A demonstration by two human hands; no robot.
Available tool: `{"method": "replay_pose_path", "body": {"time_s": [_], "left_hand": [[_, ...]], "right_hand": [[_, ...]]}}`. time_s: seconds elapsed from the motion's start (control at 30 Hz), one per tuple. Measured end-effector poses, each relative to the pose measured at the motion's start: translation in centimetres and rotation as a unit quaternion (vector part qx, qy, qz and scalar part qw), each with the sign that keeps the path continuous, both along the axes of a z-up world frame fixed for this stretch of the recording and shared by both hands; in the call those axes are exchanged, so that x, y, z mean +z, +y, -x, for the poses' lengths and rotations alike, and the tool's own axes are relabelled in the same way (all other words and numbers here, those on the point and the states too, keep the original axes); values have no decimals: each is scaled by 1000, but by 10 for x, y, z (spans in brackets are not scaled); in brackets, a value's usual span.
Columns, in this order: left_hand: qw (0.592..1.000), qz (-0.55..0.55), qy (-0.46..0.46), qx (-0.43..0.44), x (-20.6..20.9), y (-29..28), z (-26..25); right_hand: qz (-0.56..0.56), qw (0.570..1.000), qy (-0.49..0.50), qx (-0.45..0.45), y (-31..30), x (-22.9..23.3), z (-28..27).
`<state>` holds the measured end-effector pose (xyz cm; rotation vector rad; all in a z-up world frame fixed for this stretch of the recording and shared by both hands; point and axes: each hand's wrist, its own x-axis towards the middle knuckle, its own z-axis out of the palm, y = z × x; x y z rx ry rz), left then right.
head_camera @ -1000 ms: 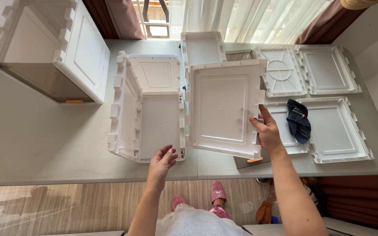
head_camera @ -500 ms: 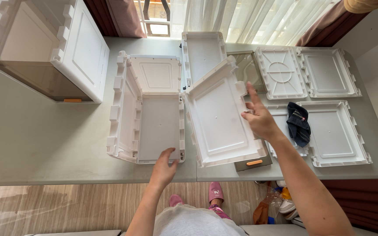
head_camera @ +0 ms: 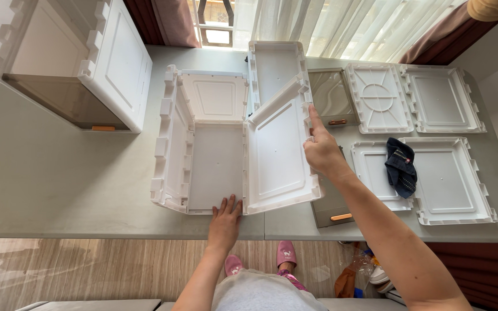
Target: The person assembles a white plastic storage box by snapping together side panels and inserting a translucent front panel with a handle. They then wipe the exterior of a separate white plastic box with a dark cloth.
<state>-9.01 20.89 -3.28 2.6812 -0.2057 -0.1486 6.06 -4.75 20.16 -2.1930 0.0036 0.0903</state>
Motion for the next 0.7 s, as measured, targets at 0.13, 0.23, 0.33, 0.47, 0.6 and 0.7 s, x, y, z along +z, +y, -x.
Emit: {"method": "replay_pose_path", "body": {"time_s": [0.13,0.23,0.33,0.47,0.6,0.7], "left_hand": [[1000,-24,-8,10,-7,-8,-2],[999,-33,-18,17,-9,-10,-7],[999,-43,-27,18,-10,-11,-11],[998,-59,-24,19,-12,-13,-16],[998,-60,-7,19,-12,-12,-19],[999,-48,-6,21,-11,-12,-22]], "right_hand": [[32,999,-22,19,13,4,-3],[69,997,-23,36,26,10,-5],[95,994,-19,53,41,16,-6],[132,985,-68,86,63,26,-6],[155,983,-16,92,82,43,-9],[188,976,-13,105,94,54,-13]]}}
